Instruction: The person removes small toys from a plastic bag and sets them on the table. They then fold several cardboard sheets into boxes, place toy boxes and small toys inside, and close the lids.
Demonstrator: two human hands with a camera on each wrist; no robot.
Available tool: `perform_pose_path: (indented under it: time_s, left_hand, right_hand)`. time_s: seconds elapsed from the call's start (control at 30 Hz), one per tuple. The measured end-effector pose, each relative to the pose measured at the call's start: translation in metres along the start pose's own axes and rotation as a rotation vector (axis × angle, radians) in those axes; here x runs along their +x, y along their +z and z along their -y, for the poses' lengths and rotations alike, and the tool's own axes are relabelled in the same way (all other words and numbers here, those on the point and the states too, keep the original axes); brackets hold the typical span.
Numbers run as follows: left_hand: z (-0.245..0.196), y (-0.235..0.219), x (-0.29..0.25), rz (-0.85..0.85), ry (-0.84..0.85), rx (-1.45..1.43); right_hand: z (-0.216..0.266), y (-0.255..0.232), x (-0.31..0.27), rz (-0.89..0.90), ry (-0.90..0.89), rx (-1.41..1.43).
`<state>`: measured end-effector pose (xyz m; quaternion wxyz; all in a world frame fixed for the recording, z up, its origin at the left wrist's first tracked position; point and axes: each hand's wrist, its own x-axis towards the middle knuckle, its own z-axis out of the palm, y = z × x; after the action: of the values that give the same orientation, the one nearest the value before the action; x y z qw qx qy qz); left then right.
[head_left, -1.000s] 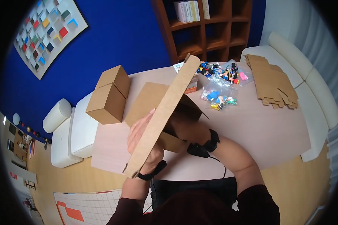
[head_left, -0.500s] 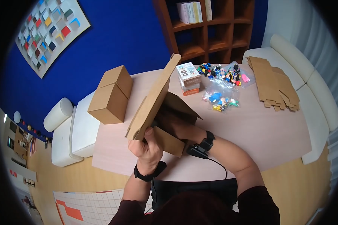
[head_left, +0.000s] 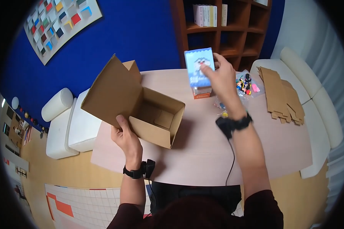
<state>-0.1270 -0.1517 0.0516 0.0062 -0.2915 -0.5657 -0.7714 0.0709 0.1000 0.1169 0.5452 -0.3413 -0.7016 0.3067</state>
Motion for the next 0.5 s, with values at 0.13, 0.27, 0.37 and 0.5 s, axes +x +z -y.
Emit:
perform_pose_path:
  time_s: [0.13, 0.27, 0.37, 0.5]
  left_hand:
    - [-0.006, 0.005, 0.001, -0.023, -0.007, -0.082]
    - [0.000, 0.002, 0.002, -0.035, -0.047, -0.170]
    - [0.004, 0.000, 0.008, -0.038, -0.061, -0.223]
    - [0.016, -0.005, 0.027, 0.048, -0.271, -0.411]
  right_hand:
    - [-0.046, 0.016, 0.050, 0.118, 0.161, -0.204]
    - [-0.085, 0.030, 0.058, 0.260, 0.275, -0.641]
    - [-0.103, 0.021, 0.052, 0.100, 0.039, -0.653]
    - [-0.046, 0.000, 0.006, 0.041, -0.103, -0.450]
